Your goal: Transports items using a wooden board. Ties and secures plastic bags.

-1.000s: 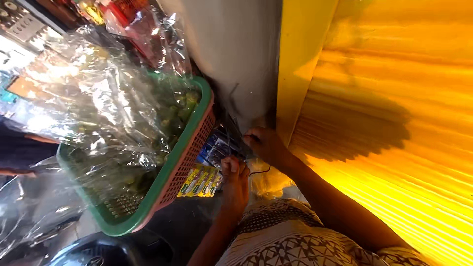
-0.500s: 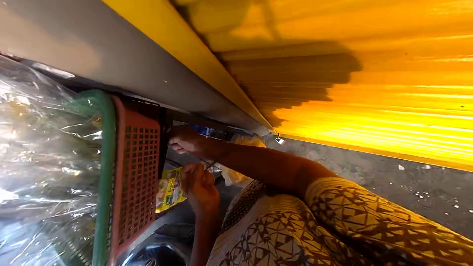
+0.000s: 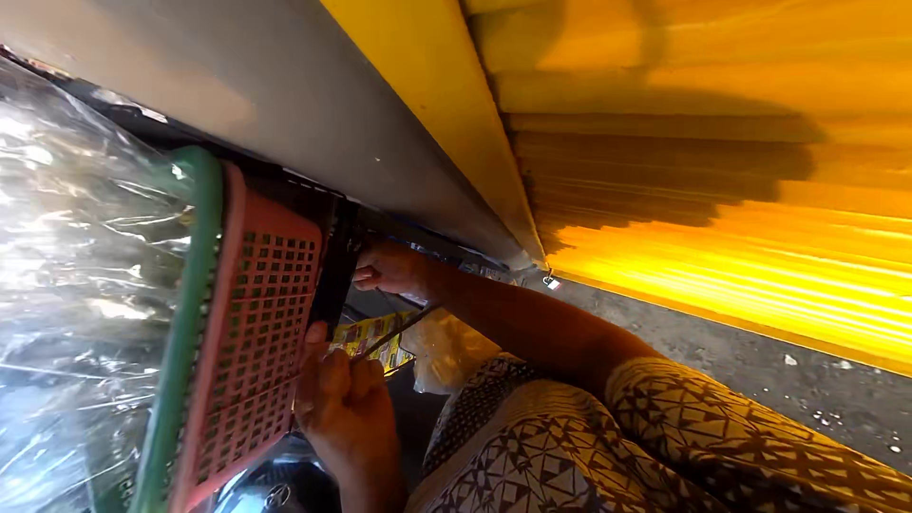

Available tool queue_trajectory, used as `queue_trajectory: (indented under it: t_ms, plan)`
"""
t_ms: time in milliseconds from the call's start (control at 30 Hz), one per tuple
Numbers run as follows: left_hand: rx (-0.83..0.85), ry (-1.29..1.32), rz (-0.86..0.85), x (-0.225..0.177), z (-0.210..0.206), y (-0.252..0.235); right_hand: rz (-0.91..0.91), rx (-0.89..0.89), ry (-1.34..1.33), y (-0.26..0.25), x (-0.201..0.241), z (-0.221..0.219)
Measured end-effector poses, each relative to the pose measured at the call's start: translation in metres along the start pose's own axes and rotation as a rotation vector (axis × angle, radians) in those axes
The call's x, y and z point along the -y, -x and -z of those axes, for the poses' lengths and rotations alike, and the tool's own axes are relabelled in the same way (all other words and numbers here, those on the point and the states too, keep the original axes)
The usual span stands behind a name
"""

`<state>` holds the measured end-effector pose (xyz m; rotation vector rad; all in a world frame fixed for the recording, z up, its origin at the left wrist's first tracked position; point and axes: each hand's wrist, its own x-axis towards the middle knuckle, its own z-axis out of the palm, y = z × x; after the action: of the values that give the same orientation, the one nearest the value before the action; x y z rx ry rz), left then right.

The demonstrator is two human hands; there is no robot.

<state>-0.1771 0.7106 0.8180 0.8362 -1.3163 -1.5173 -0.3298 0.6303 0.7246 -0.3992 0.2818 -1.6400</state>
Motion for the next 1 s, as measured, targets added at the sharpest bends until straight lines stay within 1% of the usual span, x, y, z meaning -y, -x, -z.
queue_trajectory:
  t_ms: [100, 267, 433, 533, 600, 667, 733, 800, 867, 933, 1000]
  plan:
    - [0.011, -0.007, -0.029, -0.005, -0.004, -0.006, -0.030, 0.034, -0.018, -0.003, 0.004, 0.003]
    - [0.018, 0.025, -0.004, 0.003, -0.006, -0.009, -0.098, 0.076, -0.042, -0.010, 0.003, 0.011]
    - [0.020, 0.041, 0.007, 0.007, -0.004, -0.010, -0.065, 0.221, -0.019, -0.018, 0.000, 0.018]
    - [0.020, 0.042, 0.009, 0.011, -0.004, -0.011, -0.093, 0.202, 0.012, -0.019, 0.002, 0.019]
    - [0.021, 0.037, 0.009, 0.013, -0.003, -0.012, -0.091, 0.175, 0.014, -0.015, 0.004, 0.016]
    - [0.026, 0.027, 0.009, 0.018, 0.000, -0.014, -0.071, 0.190, -0.011, -0.014, 0.004, 0.017]
    - [0.053, -0.028, -0.030, 0.026, 0.001, -0.018, -0.070, 0.169, -0.024, -0.014, 0.003, 0.019]
    - [0.116, -0.139, -0.161, 0.034, -0.002, -0.024, -0.064, 0.147, -0.006, -0.012, 0.002, 0.017]
    - [0.159, -0.347, -0.353, 0.037, -0.009, -0.034, -0.038, 0.102, 0.035, -0.009, 0.002, 0.012]
    - [0.117, -0.732, -0.574, 0.035, -0.015, -0.048, -0.008, 0.065, 0.083, -0.004, 0.001, 0.009]
    - [0.040, -1.076, -0.673, 0.035, -0.019, -0.058, 0.014, 0.042, 0.117, 0.006, 0.005, 0.000]
